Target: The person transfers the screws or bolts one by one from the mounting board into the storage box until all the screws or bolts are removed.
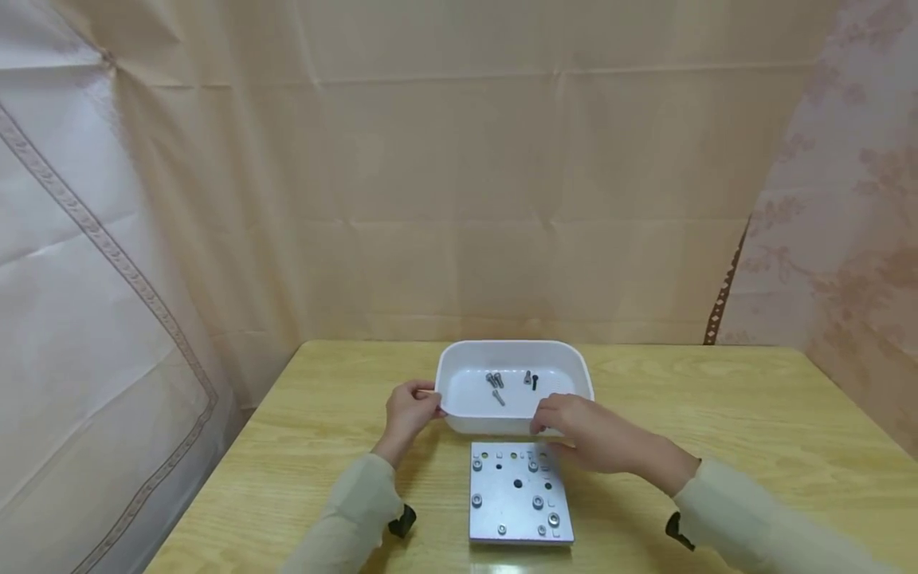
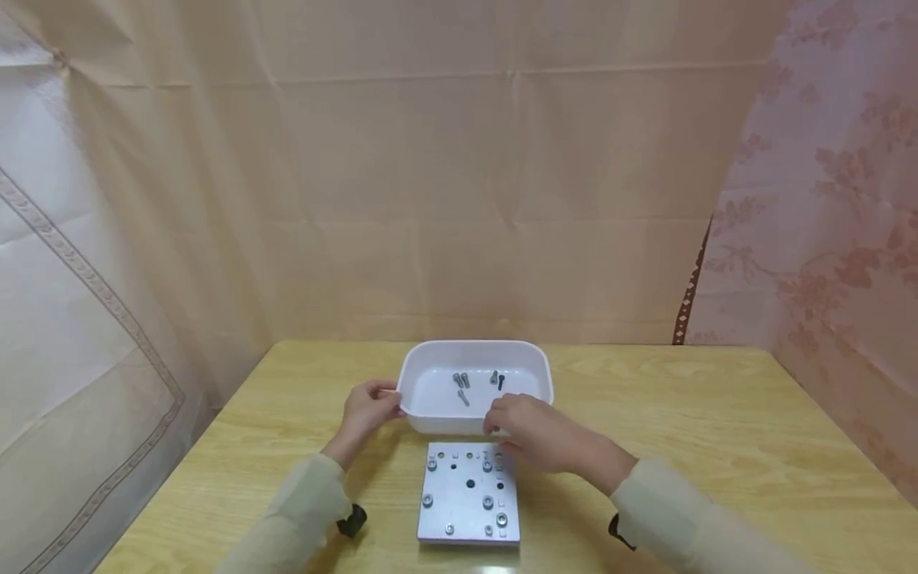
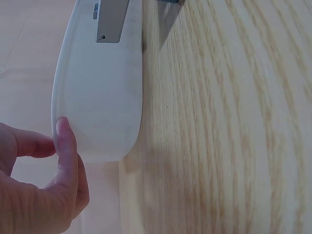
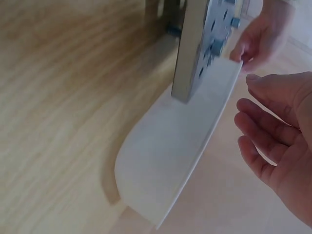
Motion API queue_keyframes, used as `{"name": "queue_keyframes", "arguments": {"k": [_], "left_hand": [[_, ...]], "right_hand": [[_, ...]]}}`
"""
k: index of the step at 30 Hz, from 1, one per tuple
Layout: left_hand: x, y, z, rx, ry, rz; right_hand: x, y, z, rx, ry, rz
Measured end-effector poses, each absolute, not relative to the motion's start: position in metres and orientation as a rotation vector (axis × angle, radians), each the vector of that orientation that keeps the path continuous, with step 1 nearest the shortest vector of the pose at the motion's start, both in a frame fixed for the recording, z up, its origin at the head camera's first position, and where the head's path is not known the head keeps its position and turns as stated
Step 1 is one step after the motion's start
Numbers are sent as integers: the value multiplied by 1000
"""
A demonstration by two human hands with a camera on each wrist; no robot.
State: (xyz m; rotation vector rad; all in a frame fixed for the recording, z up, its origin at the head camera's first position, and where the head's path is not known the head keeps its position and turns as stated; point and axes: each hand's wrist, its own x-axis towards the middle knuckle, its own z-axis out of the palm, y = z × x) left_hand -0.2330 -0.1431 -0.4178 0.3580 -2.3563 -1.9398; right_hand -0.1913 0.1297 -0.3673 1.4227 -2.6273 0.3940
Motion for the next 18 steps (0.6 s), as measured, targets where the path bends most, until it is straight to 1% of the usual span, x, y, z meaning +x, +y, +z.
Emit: {"name": "queue_keyframes", "arguments": {"k": [12,18], "left_hand": [[-233,-143,-416,368,-2375,-1932],[-233,-144,-416,376,-2387,-1925]], "right_hand": [[-160,132,-371,1449,-2668,462],[-152,135,-374,1503,-2588,427]]}}
